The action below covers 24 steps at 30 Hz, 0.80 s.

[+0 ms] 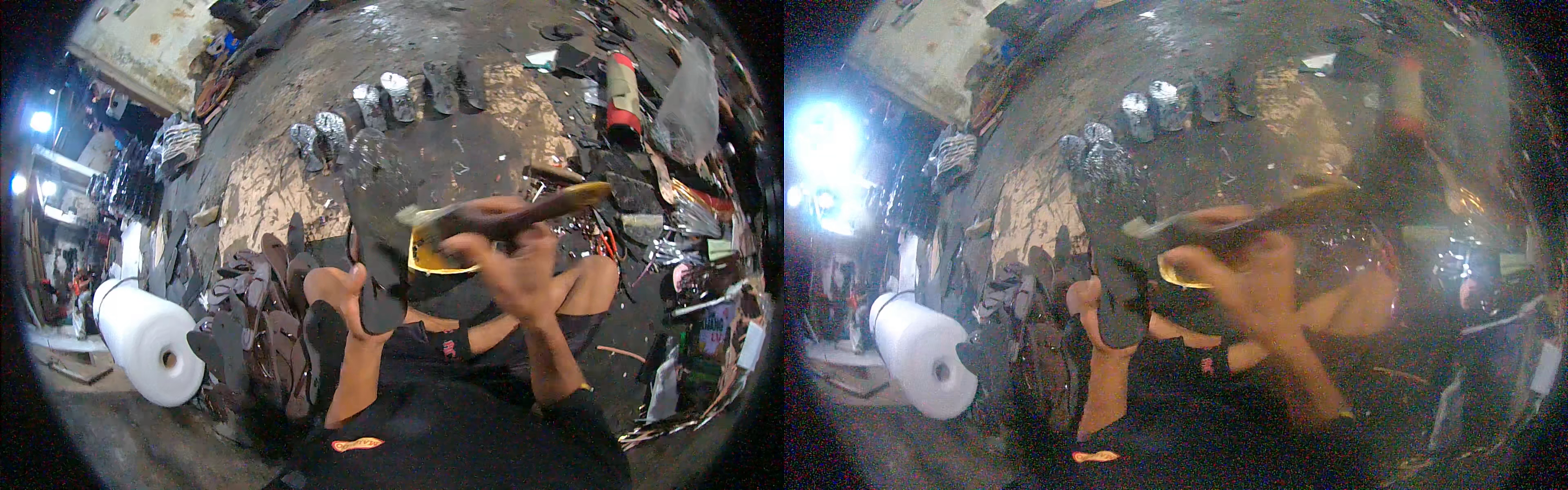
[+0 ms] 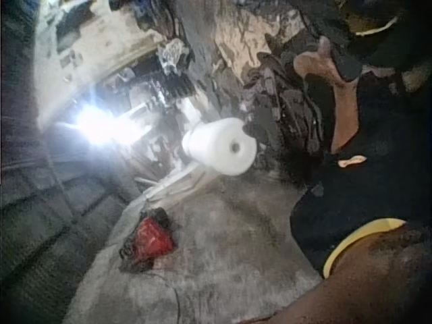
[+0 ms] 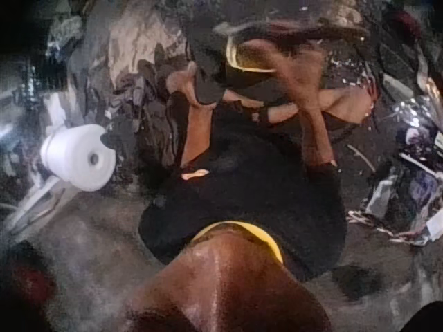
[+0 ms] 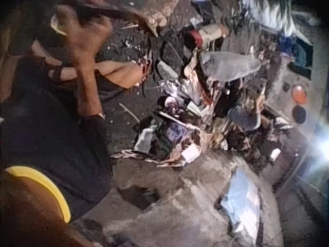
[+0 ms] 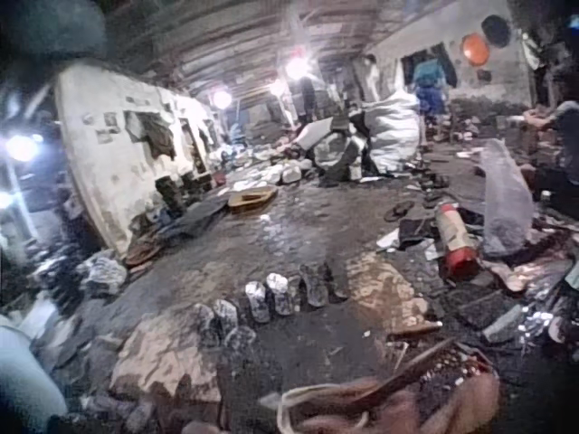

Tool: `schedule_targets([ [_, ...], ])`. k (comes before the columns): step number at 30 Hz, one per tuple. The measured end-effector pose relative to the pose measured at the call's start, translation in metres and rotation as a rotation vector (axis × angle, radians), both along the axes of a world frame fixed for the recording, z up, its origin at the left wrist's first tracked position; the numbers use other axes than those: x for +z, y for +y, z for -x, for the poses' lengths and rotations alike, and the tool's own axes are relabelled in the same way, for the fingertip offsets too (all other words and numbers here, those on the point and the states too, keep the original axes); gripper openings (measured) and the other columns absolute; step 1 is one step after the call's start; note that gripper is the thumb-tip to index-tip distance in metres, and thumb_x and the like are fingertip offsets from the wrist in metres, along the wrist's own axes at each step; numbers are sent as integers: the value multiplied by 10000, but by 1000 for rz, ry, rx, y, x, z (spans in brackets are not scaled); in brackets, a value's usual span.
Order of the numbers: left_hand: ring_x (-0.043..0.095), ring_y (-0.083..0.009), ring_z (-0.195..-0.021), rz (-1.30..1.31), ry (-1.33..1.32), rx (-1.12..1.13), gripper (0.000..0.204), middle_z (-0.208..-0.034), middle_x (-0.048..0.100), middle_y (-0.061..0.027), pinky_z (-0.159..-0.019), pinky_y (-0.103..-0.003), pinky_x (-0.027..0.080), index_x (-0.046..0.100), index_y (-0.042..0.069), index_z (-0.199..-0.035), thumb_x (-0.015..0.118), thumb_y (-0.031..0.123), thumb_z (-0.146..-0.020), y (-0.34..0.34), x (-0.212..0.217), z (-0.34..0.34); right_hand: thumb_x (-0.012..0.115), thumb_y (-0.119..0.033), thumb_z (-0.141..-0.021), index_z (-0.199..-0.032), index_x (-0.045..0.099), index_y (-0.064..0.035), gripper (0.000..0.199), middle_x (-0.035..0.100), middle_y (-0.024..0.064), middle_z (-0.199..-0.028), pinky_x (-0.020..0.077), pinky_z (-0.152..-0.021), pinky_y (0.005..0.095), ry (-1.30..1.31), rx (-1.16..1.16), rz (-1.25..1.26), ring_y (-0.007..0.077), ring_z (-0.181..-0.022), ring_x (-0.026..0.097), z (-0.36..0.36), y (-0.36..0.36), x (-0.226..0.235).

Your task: The person sits on the floor and applies a dark adhesive to the soles of multiple sandals using a brush. They repeatedly dip the brush into a container of glue and coat each sandal sole before placing it on the floor.

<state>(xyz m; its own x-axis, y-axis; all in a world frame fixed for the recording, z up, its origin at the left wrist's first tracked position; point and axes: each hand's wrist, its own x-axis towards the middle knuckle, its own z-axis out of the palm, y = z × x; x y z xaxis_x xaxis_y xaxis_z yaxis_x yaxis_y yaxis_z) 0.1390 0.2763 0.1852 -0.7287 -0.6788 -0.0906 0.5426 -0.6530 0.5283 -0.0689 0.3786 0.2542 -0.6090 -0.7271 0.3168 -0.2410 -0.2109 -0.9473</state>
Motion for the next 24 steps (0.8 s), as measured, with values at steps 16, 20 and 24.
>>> schedule_targets([
  [16, 636, -346, -1312, -87, 63, -245, 701, -1547, 554, -197, -1039, -506, 579, 348, 75, -1663, 563, 280, -1028, 10, -16, -9, 913, -212, -837, -970, 809, -68, 222, 804, 78, -909, 581, -685, 363, 278, -417, 59, 196, -782, 754, 59, -38, 17],
  [20, 674, -304, -1219, -14, -6, -117, 634, -1492, 577, -170, -918, -438, 634, 332, 157, -1674, 507, 379, -1106, 0, -7, 8, 846, -97, -868, -985, 820, -88, 120, 792, 82, -915, 581, -717, 351, 310, 43, 217, 228, -811, 752, 17, -18, -3],
  [24, 743, -240, -1045, -74, -176, 140, 579, -1390, 658, -125, -762, -380, 672, 364, 175, -1657, 482, 386, -1131, -10, 10, 26, 817, -57, -876, -1002, 807, -81, 129, 778, 107, -911, 580, -734, 363, 210, 295, 146, 279, -792, 741, -35, 6, -16],
])
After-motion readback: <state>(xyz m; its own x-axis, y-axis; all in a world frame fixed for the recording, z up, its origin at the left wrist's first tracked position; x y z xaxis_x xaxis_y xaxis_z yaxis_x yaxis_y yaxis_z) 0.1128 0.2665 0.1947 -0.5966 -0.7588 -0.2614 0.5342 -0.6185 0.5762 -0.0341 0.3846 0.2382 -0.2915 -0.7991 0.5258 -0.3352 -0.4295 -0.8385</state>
